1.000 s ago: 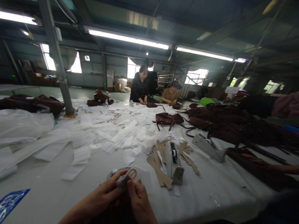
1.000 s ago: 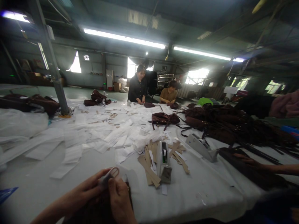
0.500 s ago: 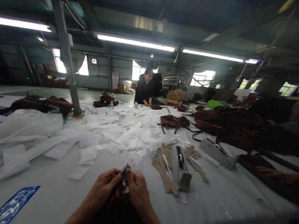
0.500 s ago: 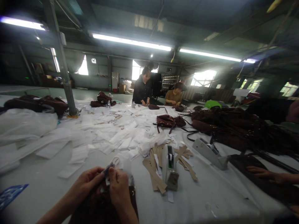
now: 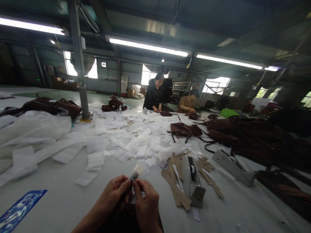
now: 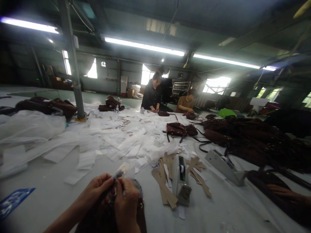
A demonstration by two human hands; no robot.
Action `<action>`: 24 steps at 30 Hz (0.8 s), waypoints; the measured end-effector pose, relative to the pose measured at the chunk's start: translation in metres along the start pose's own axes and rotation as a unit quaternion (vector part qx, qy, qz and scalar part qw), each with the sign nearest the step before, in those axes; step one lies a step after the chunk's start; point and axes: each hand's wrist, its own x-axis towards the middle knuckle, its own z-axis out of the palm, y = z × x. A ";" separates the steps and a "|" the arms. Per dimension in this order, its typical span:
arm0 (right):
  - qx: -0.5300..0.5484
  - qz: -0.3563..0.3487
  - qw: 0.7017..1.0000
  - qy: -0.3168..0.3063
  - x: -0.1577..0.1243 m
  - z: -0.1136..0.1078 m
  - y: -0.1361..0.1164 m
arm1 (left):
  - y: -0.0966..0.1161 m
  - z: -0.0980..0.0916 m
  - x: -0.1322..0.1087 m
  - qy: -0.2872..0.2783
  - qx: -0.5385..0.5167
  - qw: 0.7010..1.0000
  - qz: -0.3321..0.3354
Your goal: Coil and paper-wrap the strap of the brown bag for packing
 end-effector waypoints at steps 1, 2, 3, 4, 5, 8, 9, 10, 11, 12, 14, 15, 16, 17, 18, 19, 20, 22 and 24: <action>-0.005 -0.005 1.000 0.005 0.000 0.001 0.000 | -0.001 -0.002 -0.002 -0.013 -0.011 1.000 -0.003; -0.008 -0.009 1.000 0.011 0.000 0.001 0.001 | -0.002 -0.005 -0.005 -0.030 -0.029 0.999 -0.009; -0.010 -0.011 1.000 0.016 0.000 0.002 0.002 | -0.004 -0.009 -0.008 -0.051 -0.050 0.997 -0.018; -0.011 -0.013 1.000 0.019 -0.001 0.003 0.003 | -0.006 -0.012 -0.011 -0.069 -0.072 0.995 -0.030; -0.011 -0.018 1.000 0.018 -0.002 0.004 0.004 | -0.009 -0.016 -0.014 -0.083 -0.090 0.992 -0.041; -0.018 -0.048 0.999 0.006 -0.006 0.011 0.006 | -0.015 -0.023 -0.019 -0.081 -0.119 0.989 -0.043; -0.020 -0.062 0.998 0.006 -0.007 0.013 0.006 | -0.015 -0.025 -0.019 -0.071 -0.122 0.989 -0.033; -0.023 -0.079 0.997 0.007 -0.008 0.015 0.006 | -0.015 -0.025 -0.018 -0.061 -0.121 0.990 -0.022; -0.028 -0.099 0.995 0.009 -0.009 0.017 0.005 | -0.014 -0.026 -0.017 -0.050 -0.116 0.992 -0.013; -0.036 -0.120 0.992 0.009 -0.009 0.019 0.004 | -0.014 -0.026 -0.016 -0.039 -0.105 0.994 -0.007; -0.060 -0.165 0.984 0.010 -0.008 0.021 0.003 | -0.012 -0.025 -0.013 -0.020 -0.077 0.997 0.002; -0.075 -0.184 0.980 0.010 -0.008 0.021 0.002 | -0.011 -0.024 -0.012 -0.012 -0.065 0.998 0.008; -0.086 -0.202 0.976 0.009 -0.007 0.021 0.001 | -0.011 -0.023 -0.011 -0.006 -0.058 0.998 0.015; -0.091 -0.215 0.972 0.007 -0.007 0.021 0.000 | -0.010 -0.023 -0.010 -0.001 -0.058 0.998 0.020; -0.088 -0.223 0.971 0.003 -0.007 0.020 -0.001 | -0.010 -0.022 -0.009 0.006 -0.067 0.997 0.023; -0.075 -0.223 0.972 -0.005 -0.007 0.020 -0.001 | -0.010 -0.022 -0.008 0.013 -0.083 0.996 0.022; -0.051 -0.207 0.977 -0.018 -0.008 0.020 -0.001 | -0.009 -0.022 -0.007 0.021 -0.102 0.994 0.019; 0.027 -0.109 0.993 -0.031 -0.008 0.020 0.001 | -0.009 -0.024 -0.007 0.033 -0.137 0.990 0.012; 0.149 0.071 0.985 -0.039 -0.006 0.020 0.003 | -0.009 -0.026 -0.006 0.032 -0.143 0.989 0.006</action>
